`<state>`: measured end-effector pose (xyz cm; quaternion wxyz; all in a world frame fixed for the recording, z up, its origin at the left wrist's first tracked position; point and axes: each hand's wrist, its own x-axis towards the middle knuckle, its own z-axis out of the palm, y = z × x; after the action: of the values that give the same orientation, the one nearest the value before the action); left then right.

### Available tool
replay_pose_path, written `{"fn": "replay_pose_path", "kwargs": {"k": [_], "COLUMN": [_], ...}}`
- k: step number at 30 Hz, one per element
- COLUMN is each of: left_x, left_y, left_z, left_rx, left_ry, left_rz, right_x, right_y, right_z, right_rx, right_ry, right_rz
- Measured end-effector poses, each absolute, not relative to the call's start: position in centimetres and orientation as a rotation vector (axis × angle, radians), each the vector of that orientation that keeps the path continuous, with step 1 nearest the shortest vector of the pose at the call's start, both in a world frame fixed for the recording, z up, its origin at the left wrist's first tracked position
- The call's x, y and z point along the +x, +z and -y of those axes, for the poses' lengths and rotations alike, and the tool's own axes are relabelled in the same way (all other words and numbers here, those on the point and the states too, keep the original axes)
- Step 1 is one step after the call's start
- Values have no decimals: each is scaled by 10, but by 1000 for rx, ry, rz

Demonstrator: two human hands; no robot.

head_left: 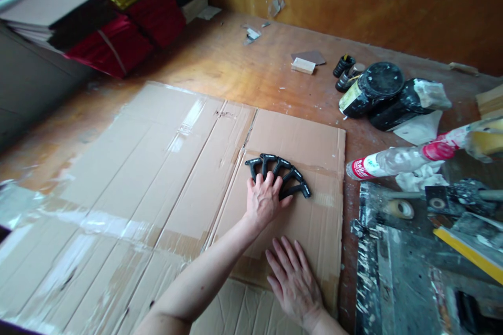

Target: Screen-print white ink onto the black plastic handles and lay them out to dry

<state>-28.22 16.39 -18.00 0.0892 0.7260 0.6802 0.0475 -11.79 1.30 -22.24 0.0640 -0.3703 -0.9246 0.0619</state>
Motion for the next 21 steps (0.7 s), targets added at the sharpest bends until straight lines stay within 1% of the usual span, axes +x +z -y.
{"fn": "replay_pose_path", "kwargs": {"k": [12,21], "left_x": [-278,-294], "left_y": [-179,-182], "left_z": [-160,-159], "left_rx": [2134,2156], "left_ry": [117,137], "left_rz": [-2066,-2077], "right_x": [-118,-116], "right_y": [-216,-218], "right_z": [-14,-15], "right_rx": [-1134,-1144], "right_ry": [212,259], "right_rz": [2784,2780]}}
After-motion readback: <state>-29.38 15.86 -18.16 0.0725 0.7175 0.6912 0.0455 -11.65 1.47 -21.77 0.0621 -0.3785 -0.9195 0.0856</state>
